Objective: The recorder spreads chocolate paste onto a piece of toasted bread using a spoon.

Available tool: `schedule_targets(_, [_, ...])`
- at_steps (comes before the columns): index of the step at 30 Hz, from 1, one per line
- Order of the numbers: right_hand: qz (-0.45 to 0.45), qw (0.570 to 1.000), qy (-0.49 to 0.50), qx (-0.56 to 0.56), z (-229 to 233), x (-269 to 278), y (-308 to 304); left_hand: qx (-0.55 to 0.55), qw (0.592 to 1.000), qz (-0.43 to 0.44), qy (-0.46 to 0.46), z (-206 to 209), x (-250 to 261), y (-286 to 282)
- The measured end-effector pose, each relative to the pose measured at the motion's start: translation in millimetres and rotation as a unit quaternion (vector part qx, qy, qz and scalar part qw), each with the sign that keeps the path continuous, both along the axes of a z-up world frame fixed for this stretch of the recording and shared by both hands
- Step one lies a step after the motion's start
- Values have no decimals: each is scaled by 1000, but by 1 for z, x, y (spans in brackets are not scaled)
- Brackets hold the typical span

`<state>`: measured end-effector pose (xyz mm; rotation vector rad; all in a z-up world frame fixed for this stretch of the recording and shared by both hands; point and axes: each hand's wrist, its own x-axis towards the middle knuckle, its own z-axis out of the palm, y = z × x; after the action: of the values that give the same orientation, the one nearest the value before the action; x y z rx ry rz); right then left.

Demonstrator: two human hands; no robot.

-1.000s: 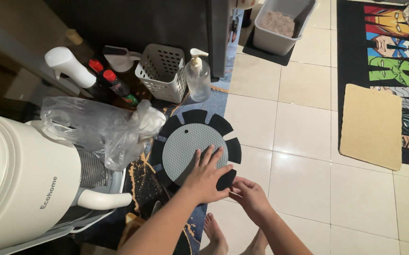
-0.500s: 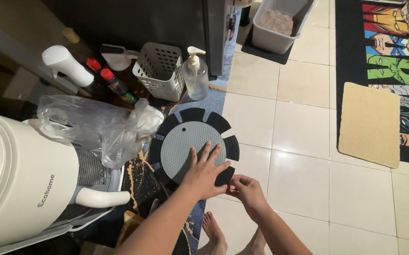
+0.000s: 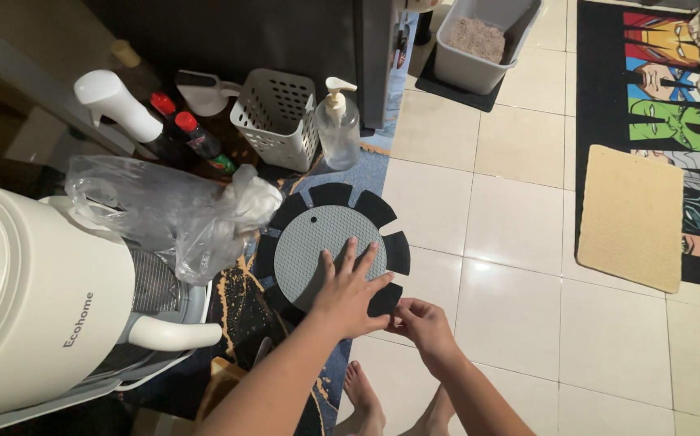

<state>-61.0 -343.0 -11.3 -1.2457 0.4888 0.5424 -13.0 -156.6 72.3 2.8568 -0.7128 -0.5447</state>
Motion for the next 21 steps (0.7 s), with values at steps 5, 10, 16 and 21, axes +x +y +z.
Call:
schedule_targets(5, [3,1000,-5,5,-13,0,-4,5,1000,2,-2,-1,1,-1])
schedule_targets(10, [11,1000,0,10,-11,-1,-7,5,1000,9,-13,2,-4,-1])
schedule_targets(16, [-15,1000,14,23,-22,10,-8,-184,974,8,-129,-3,21,41])
schedule_targets(21, [-2,991,93,-93,13,17,-5,-227,940,206,-148,-43,55,91])
